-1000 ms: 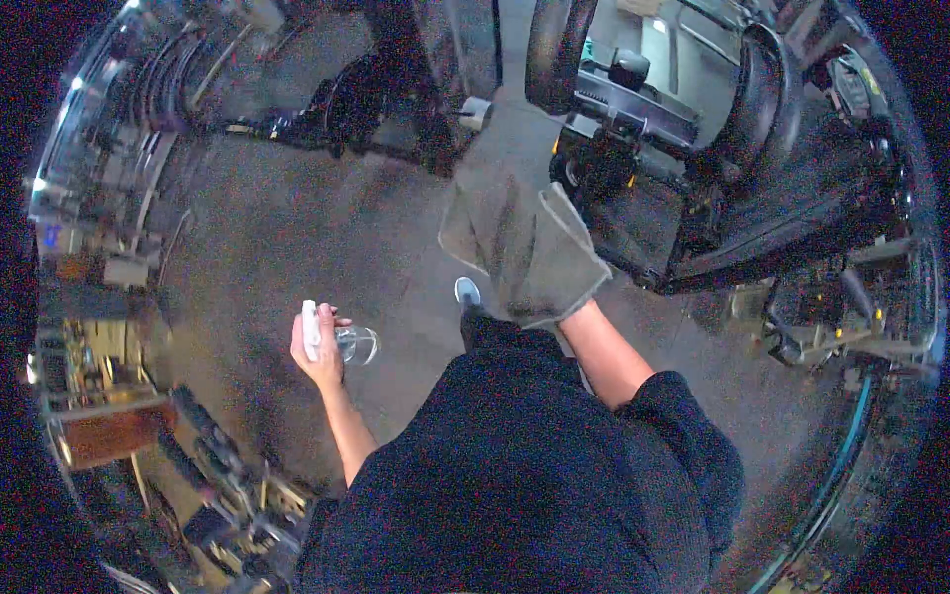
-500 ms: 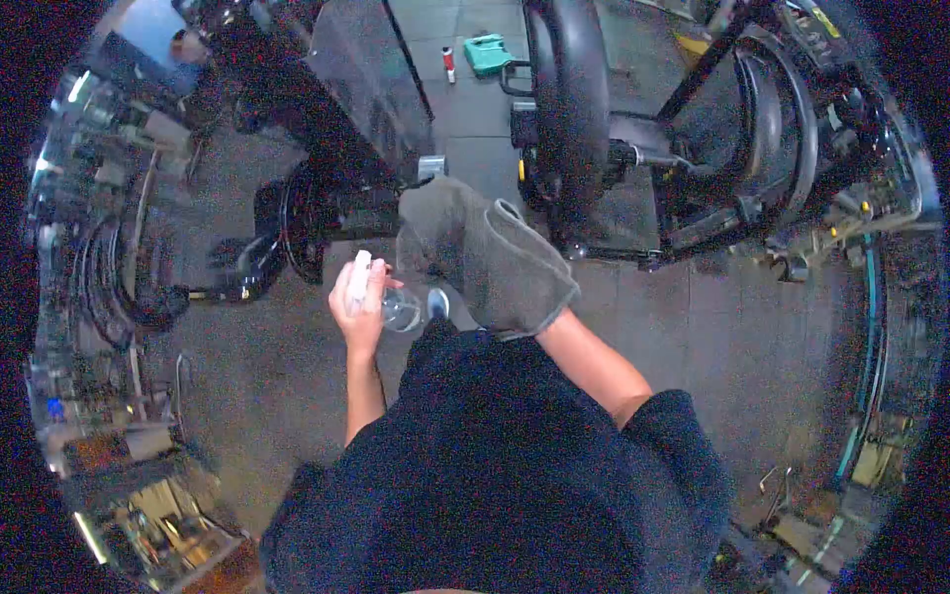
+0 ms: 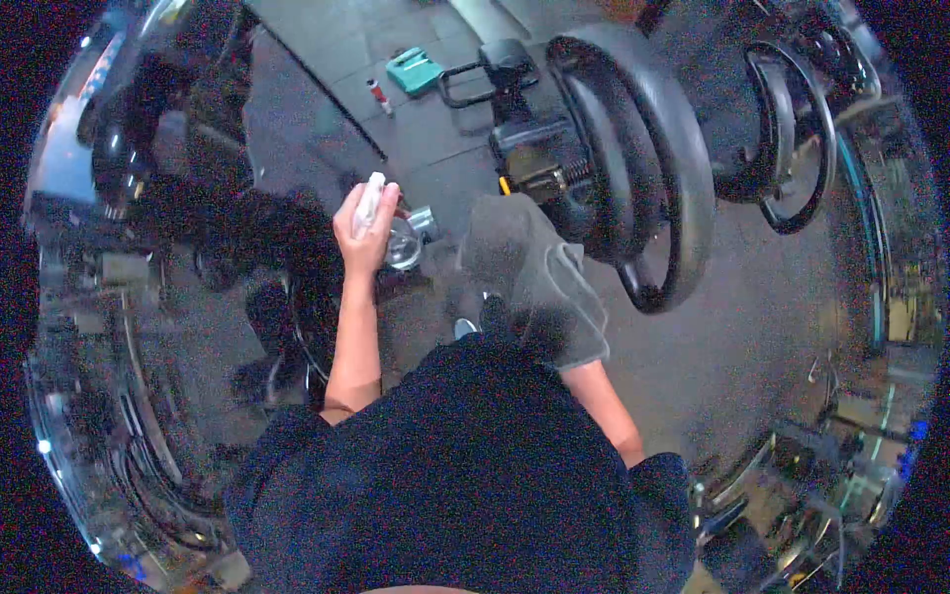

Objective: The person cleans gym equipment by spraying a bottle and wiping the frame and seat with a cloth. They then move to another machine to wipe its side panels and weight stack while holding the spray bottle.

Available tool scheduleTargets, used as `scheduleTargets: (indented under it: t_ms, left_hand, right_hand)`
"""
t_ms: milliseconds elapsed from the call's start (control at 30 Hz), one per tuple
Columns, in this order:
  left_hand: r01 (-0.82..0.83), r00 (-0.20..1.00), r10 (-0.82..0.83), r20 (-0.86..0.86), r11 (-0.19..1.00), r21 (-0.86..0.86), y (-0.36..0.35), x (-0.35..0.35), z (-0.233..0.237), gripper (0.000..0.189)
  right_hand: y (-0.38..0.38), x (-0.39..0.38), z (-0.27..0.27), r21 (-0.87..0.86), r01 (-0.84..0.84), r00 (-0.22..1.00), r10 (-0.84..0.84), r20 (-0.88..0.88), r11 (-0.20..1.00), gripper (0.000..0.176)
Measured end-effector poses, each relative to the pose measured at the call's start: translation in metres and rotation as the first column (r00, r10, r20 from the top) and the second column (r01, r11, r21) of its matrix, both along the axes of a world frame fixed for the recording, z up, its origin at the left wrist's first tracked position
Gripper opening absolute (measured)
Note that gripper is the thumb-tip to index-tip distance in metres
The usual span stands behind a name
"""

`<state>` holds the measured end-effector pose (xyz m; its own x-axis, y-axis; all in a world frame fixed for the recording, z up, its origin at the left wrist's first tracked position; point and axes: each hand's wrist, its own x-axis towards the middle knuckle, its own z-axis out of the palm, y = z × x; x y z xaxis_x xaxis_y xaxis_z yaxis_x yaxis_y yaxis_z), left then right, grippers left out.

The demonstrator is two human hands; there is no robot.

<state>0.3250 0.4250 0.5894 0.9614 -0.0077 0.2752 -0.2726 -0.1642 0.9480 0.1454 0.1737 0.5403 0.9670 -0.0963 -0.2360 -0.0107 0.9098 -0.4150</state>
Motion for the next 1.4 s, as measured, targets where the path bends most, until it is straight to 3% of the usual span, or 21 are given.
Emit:
scheduleTargets:
  t_ms: [100,300,633,867,1133,1200,1400]
  left_hand:
    - [0.067,0.995,-0.072,-0.066,0.995,-0.072,-0.016,0.051,-0.004,0.020]
    - [0.173,0.985,-0.173,0.013,0.974,-0.148,-0.062,0.157,-0.015,0.021]
    - [0.323,0.946,-0.325,-0.002,0.942,-0.095,-0.122,0.262,0.004,0.024]
    - [0.499,0.856,-0.513,-0.061,0.852,-0.155,-0.161,0.356,-0.020,0.027]
    - [0.510,0.848,-0.521,-0.094,0.852,-0.119,-0.167,0.492,-0.006,0.021]
    - [0.475,0.878,-0.478,-0.038,0.877,-0.070,-0.155,0.529,0.003,0.021]
    - [0.345,0.931,-0.343,-0.126,0.939,-0.011,-0.109,0.616,0.015,0.024]
  right_hand:
    - [-0.001,0.004,-0.006,0.001,0.097,0.995,-0.097,-0.025,0.995,0.072]
    - [-0.019,0.053,-0.014,-0.006,0.201,0.980,-0.201,-0.016,0.980,0.071]
    - [-0.032,0.100,-0.014,0.013,0.341,0.940,-0.341,0.000,0.940,0.069]
    - [-0.033,0.150,-0.013,0.034,0.518,0.855,-0.518,0.009,0.855,0.067]
    - [-0.083,0.304,-0.004,0.106,0.647,0.735,-0.655,0.177,0.755,0.065]
    - [-0.094,0.343,0.002,0.119,0.652,0.720,-0.661,0.213,0.749,0.065]
    - [-0.103,0.434,0.007,0.160,0.635,0.723,-0.654,0.220,0.756,0.064]
